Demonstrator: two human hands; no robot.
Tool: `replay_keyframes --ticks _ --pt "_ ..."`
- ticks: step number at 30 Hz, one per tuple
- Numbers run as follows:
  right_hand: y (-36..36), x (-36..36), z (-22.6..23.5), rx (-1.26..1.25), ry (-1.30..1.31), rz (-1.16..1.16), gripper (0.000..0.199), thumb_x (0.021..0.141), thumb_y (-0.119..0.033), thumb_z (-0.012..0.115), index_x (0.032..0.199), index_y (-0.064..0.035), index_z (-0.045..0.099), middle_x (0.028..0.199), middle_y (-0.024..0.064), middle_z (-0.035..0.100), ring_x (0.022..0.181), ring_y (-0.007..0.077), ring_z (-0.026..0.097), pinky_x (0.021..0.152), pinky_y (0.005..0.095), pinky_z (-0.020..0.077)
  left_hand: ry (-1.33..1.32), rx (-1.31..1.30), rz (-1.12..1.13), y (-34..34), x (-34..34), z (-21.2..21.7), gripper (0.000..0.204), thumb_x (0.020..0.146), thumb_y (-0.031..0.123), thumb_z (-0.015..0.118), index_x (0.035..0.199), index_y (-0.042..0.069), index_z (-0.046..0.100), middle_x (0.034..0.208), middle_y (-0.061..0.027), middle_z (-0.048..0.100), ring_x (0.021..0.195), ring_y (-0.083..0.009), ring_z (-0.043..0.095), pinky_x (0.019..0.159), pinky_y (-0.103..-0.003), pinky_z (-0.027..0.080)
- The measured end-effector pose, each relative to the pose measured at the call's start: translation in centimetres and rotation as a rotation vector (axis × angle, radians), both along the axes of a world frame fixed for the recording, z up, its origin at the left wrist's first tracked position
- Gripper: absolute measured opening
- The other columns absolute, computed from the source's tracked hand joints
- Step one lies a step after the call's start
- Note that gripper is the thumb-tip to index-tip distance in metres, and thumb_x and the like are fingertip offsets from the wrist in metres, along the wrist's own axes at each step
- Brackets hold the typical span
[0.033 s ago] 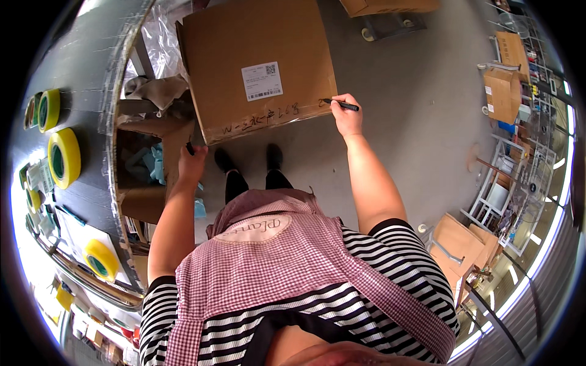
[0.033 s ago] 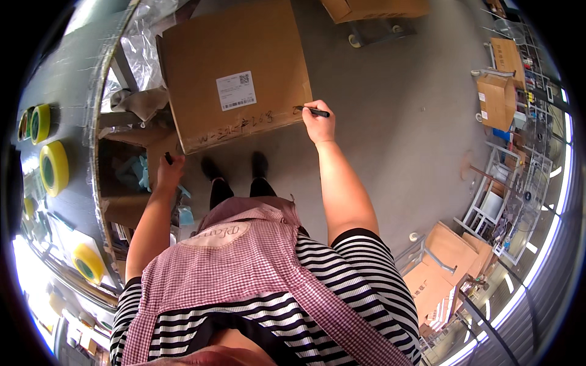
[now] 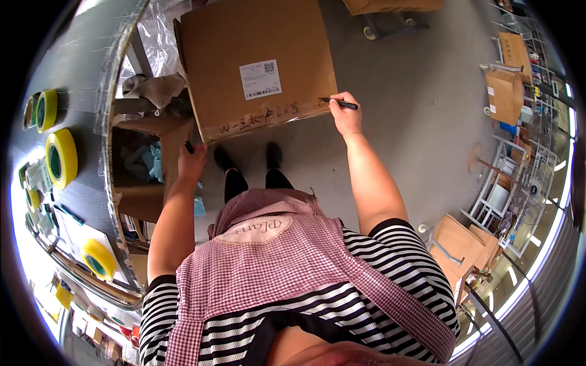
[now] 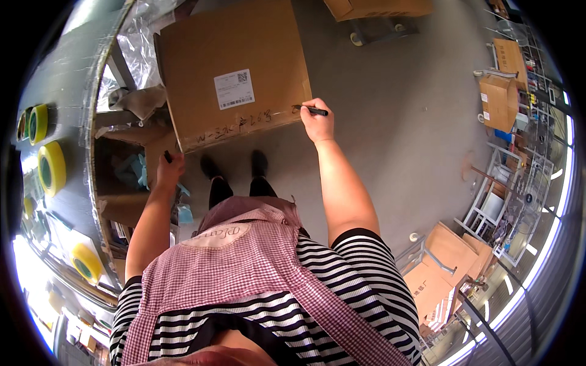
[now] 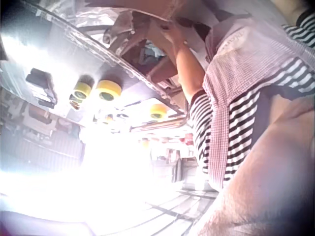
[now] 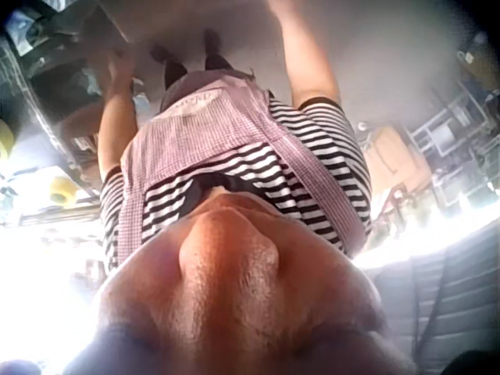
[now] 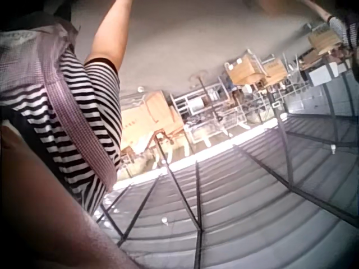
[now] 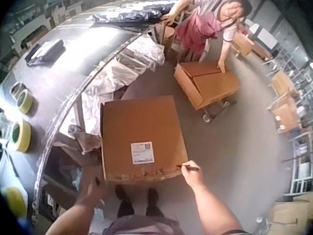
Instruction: The person assembles a cardboard box, seals the bottom with a tape dispenser, applies a shipping label to the side, writes on the box with a marker, and then places several packaged items into the box.
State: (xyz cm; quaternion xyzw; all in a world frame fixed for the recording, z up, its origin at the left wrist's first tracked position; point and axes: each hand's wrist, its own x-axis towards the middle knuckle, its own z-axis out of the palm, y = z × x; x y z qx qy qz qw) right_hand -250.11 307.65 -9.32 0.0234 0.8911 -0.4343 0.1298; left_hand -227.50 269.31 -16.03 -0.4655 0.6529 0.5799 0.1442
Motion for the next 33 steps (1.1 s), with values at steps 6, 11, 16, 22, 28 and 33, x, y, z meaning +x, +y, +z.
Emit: replay_keyframes --ticks 6,11,16,22,28,33 --pt "1.8 -0.4 -2.3 -0.011 0.19 0.217 0.011 0.08 -0.013 0.068 0.086 -0.0051 0.064 0.077 0.0099 0.066 0.069 0.0233 0.065 0.065 0.0318 0.0514 0.196 0.1 0.402 2.5 -0.7 -4.1 0.03 0.086 0.013 0.073 0.091 0.004 0.045 0.082 -0.0064 0.057 0.072 -0.0179 0.062 0.067 -0.03 0.055" --pt "2.0 -0.9 -1.8 -0.056 0.213 0.243 0.01 0.079 -0.011 0.068 0.084 -0.0041 0.064 0.078 0.0109 0.067 0.069 0.0253 0.066 0.065 0.0326 0.0519 0.208 0.126 0.515 3.0 -1.3 -3.9 0.033 0.084 0.009 0.075 0.092 0.003 0.043 0.089 -0.0078 0.054 0.078 -0.0192 0.063 0.072 -0.031 0.058" --pt "2.1 -1.4 -1.7 -0.047 0.202 0.277 0.01 0.079 -0.012 0.067 0.084 -0.0044 0.063 0.078 0.0105 0.066 0.069 0.0257 0.065 0.065 0.0326 0.0518 0.147 0.11 0.483 3.1 -1.6 -3.3 0.032 0.085 0.01 0.074 0.091 0.004 0.043 0.089 -0.0075 0.054 0.081 -0.0197 0.063 0.076 -0.032 0.058" --pt "1.8 -1.2 -1.5 -0.03 0.231 0.274 0.011 0.079 -0.013 0.067 0.082 -0.0044 0.062 0.077 0.0109 0.066 0.068 0.0266 0.065 0.063 0.0333 0.051 0.174 0.1 0.49 3.4 -1.7 -2.7 0.031 0.085 0.011 0.074 0.088 0.005 0.043 0.087 -0.0068 0.054 0.081 -0.0192 0.063 0.077 -0.031 0.058" --pt "2.4 -1.0 -2.1 -0.015 0.225 0.351 0.011 0.081 -0.013 0.067 0.085 -0.004 0.063 0.078 0.012 0.066 0.069 0.0262 0.065 0.064 0.0341 0.0518 0.174 0.069 0.498 3.3 -1.2 -3.4 0.034 0.083 0.012 0.076 0.087 0.004 0.044 0.086 -0.0062 0.053 0.079 -0.0178 0.062 0.074 -0.03 0.058" --pt "1.1 -1.3 -1.7 -0.02 0.239 0.188 0.01 0.081 -0.012 0.068 0.084 -0.0038 0.062 0.074 0.0113 0.065 0.068 0.0255 0.065 0.063 0.0346 0.0515 0.181 0.061 0.501 3.4 -1.2 -3.6 0.033 0.083 0.012 0.076 0.088 0.004 0.044 0.087 -0.0064 0.054 0.079 -0.0174 0.062 0.074 -0.03 0.059"
